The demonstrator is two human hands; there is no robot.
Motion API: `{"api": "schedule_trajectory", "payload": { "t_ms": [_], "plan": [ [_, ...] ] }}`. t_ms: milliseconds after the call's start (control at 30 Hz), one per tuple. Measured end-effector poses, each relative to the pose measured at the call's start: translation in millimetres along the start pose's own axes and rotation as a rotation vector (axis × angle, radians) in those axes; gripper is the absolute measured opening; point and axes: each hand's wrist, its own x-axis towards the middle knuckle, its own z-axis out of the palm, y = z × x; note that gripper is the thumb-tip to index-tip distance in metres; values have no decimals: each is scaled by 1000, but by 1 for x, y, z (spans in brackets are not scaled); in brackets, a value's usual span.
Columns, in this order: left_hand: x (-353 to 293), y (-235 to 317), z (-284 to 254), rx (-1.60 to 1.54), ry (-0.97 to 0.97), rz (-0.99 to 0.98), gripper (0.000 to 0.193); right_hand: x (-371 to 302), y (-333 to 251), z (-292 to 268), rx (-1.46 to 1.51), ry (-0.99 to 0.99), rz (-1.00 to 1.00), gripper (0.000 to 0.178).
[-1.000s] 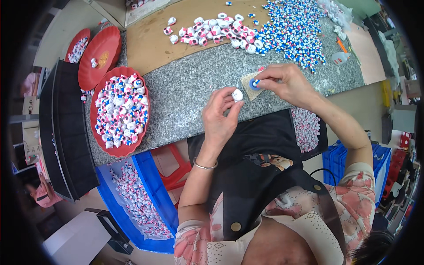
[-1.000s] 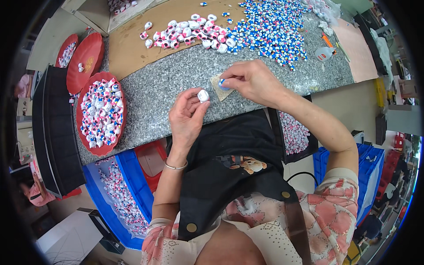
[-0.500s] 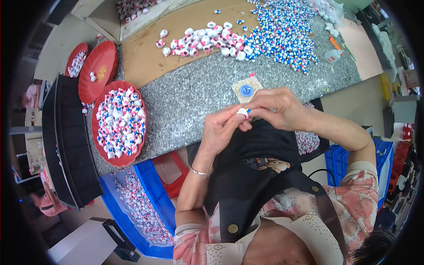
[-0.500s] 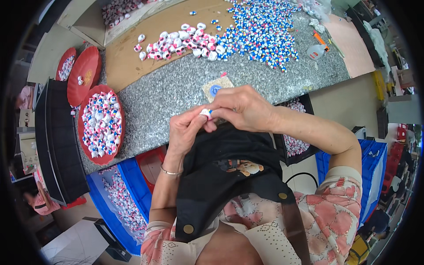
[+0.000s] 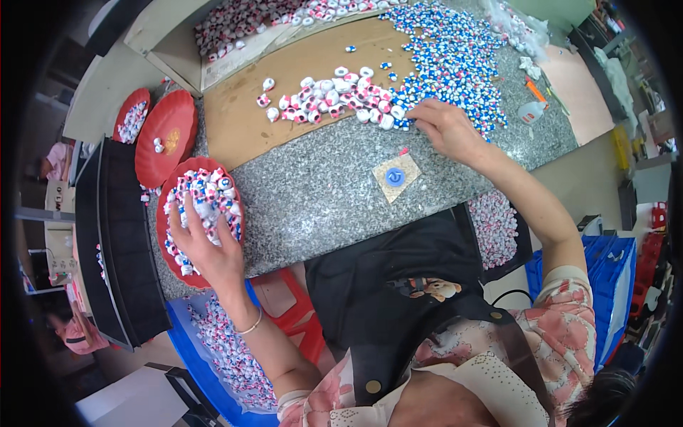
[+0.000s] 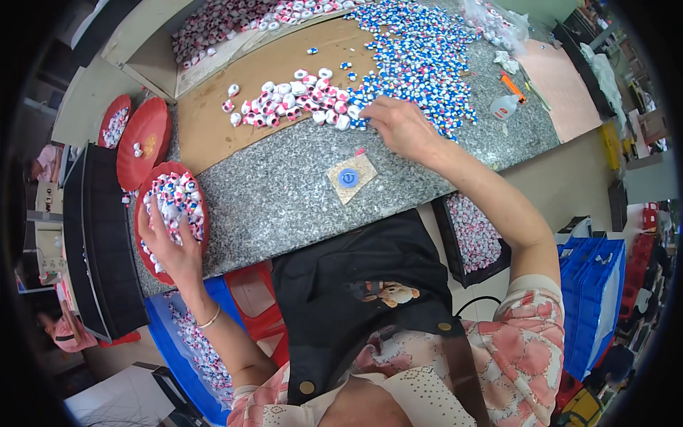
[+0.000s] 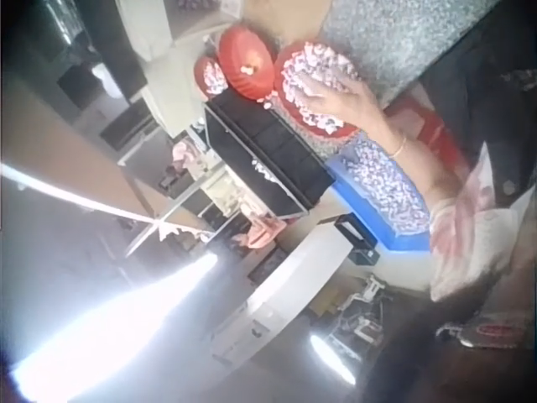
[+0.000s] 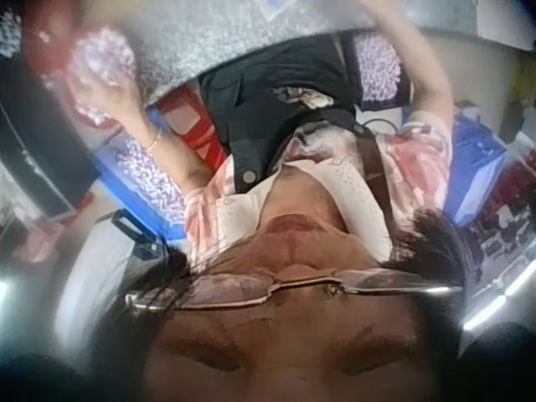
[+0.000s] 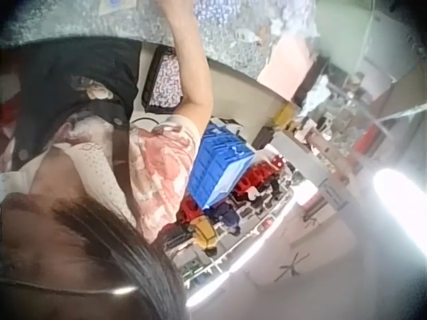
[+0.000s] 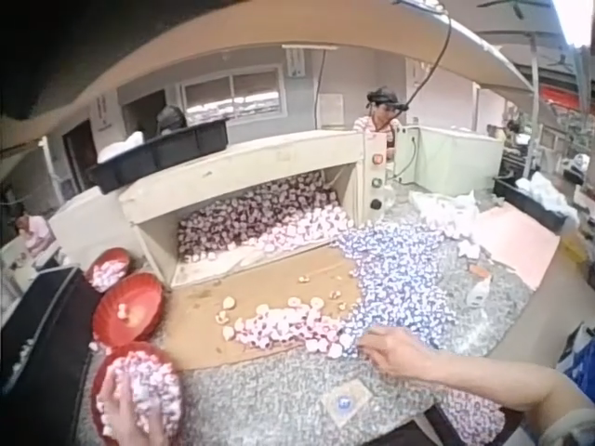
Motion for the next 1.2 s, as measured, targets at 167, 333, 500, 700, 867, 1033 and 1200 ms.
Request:
{"api": "schedule_trajectory", "payload": {
  "t_ms": [167, 333, 500, 700, 867, 1033, 1200],
  "plan": [
    [16, 66, 51, -591, -194, -38, 20, 7, 18, 18, -115, -100, -112, 24],
    [26, 133, 146, -723, -355, 157, 23, 1, 17, 20, -32, -74, -176, 22],
    [36, 149, 187, -468, -442, 525, 15, -12, 21, 18, -21, -56, -166, 18],
    [29, 131, 145, -585, -428, 354, 29, -37, 5, -16, -20, -19, -76, 14],
    [-17, 108, 98, -1633, -839, -606, 35, -64, 3, -23, -188, -220, -80, 17],
    [-59, 93, 85, -1855, -718, -717, 42, -61, 5, -12, -140, -166, -57, 19],
    [-71, 92, 77, -1933, -627, -770, 39, -58, -7, -14, -76, -155, -69, 13]
  ]
}}
